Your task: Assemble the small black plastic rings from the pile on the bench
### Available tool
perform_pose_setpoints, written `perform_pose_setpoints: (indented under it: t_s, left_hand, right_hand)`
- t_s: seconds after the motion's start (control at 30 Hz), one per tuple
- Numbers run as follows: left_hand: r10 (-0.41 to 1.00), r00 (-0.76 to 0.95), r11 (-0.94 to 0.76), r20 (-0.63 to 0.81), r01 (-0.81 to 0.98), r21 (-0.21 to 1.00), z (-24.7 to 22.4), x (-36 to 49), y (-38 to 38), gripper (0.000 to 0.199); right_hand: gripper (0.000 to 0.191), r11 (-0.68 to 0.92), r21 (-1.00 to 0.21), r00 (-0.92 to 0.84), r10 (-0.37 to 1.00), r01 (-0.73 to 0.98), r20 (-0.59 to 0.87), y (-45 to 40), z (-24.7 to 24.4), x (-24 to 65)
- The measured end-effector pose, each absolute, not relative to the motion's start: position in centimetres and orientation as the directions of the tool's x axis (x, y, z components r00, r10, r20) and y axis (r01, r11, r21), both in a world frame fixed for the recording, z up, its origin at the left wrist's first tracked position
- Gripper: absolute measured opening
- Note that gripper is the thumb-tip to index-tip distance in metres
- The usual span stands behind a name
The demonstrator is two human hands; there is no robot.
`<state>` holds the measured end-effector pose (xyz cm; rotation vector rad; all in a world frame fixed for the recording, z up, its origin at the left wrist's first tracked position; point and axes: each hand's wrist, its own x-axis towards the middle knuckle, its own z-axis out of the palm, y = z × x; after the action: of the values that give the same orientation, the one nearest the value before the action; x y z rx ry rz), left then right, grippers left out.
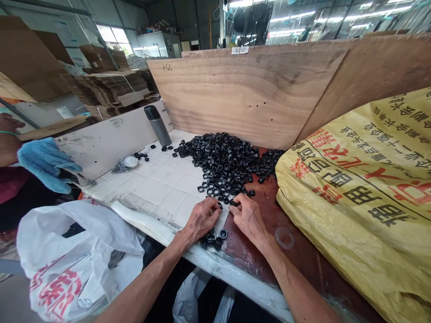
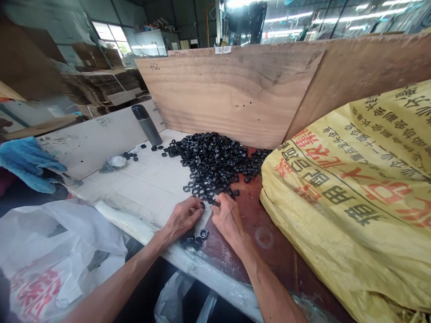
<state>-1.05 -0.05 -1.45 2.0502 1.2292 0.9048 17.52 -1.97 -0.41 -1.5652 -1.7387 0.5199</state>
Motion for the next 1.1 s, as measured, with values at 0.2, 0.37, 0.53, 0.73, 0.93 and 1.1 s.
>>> perform_pose_setpoints:
  t_s: [0.2,0.37,0.53,0.73,0.93,1.1]
  left_hand:
    - [0.964,0.203,-0.239,0.174,0.362,0.901,-1.3,-1.2,-0.4,0.021]
    - [0.958,0.235,-0.235,0.166,0.308,0.922,-1.2,-1.0,-0.2,0.026]
    - [0.942,0.274,-0.272,0.194,0.287,0.918,-1.6,-1.1,-0.3,0.032]
    - [0.943,0.272,-0.264,0.194,0.254,0.931,-1.9,-1.4,-0.3,0.034]
    - [0.956,0.247,-0.167,0.157,0.020,0.986,-1.9,-1.4,-0.6,0.033]
    - [0.932,0.263,-0.269,0.248,0.046,0.962,-1.6,-1.6,-0.6,0.027]
  right_hand:
    - [0.024,-0.045,-0.993,-0.023,0.999,0.107,-0.048,-2.0,0.6,16.7]
    - [0.025,-0.012,-0.987,-0.009,1.000,0.160,-0.014,-2.2,0.8,16.2]
    - [0.018,0.169,-0.908,-0.025,0.985,0.384,0.172,-2.5,0.5,15.9]
    - [0.017,0.374,-0.803,-0.102,0.923,0.463,0.371,-2.7,0.7,15.6]
    - [0.014,0.323,-0.830,-0.056,0.940,0.454,0.335,-2.5,0.5,15.8]
    - [0.019,0.332,-0.842,-0.057,0.938,0.425,0.341,-2.6,0.6,16.0]
